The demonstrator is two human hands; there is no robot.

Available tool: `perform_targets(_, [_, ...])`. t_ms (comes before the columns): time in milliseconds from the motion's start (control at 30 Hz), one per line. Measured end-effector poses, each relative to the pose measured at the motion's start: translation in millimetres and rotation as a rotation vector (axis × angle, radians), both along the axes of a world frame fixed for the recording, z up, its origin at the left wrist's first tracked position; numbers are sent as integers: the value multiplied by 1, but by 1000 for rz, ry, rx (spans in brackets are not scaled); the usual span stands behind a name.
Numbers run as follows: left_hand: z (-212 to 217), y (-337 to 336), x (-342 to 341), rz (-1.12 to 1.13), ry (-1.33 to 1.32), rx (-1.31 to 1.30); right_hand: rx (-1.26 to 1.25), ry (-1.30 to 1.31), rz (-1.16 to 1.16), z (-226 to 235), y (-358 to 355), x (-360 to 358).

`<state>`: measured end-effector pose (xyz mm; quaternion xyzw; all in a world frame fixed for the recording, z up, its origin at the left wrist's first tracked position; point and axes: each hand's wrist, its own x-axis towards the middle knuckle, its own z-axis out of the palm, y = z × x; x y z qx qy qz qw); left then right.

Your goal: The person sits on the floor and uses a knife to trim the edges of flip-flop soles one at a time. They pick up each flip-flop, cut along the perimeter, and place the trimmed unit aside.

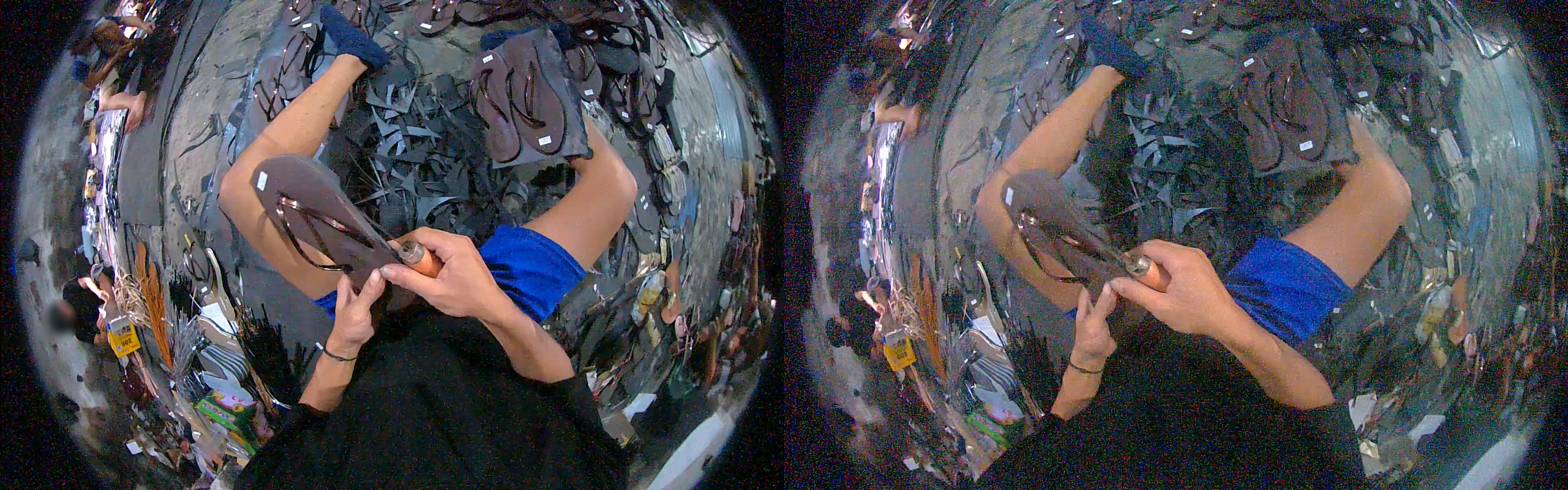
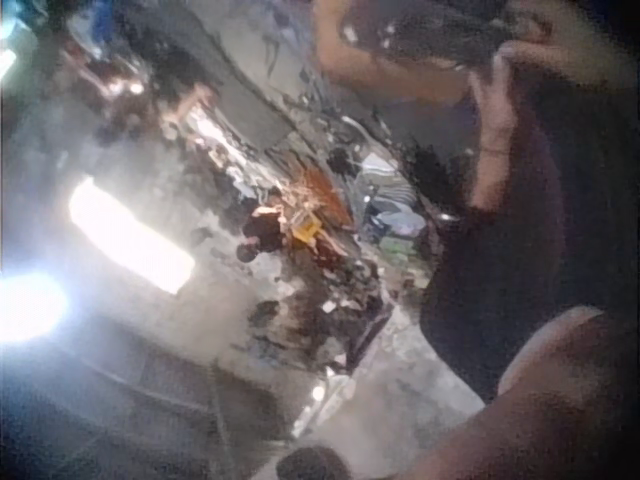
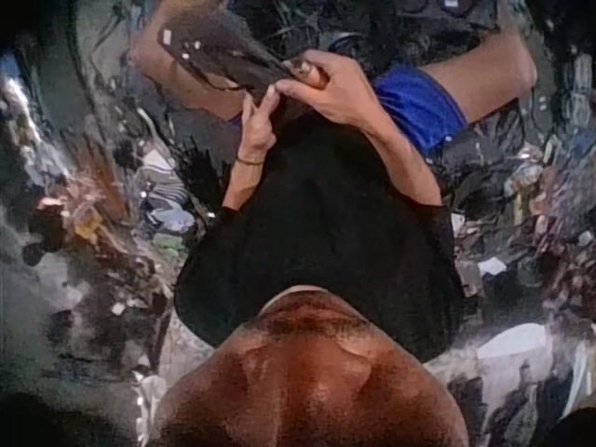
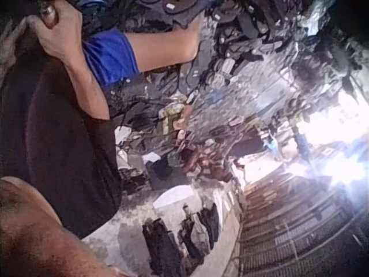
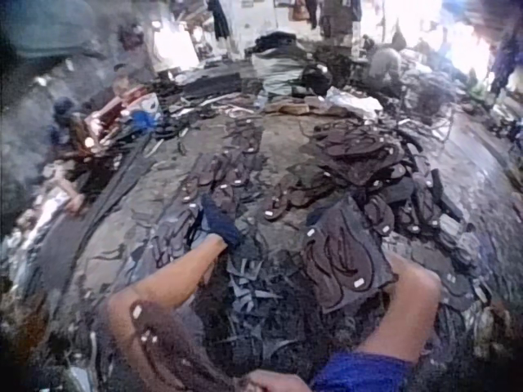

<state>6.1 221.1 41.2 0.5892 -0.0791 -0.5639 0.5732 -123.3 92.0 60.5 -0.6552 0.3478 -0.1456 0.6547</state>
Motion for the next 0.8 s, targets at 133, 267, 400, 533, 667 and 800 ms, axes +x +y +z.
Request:
perform_targets(133, [-2,-23,7,-132,9,-115,-61,-98,-142,-10,-5,1])
perform_targets(267, [-58,-70,11,50,206,-368,234,-203,-482,5,-60,-14])
perform_targets(400, [-90,-184,-23,-179,69,-218,286,-754,-856,54,-122,-55])
perform_targets(533, [-150,-266,-78,-504,-476,116,271,-371,-984,38,-106,-85])
perform_targets(667, [-192,-297,-112,-339,-422,328,389,-298,-1016,-25,-59,-101])
perform_targets(800, [-160,-302,-101,-274,-156,35,352,-170,-997,-37,-30,-109])
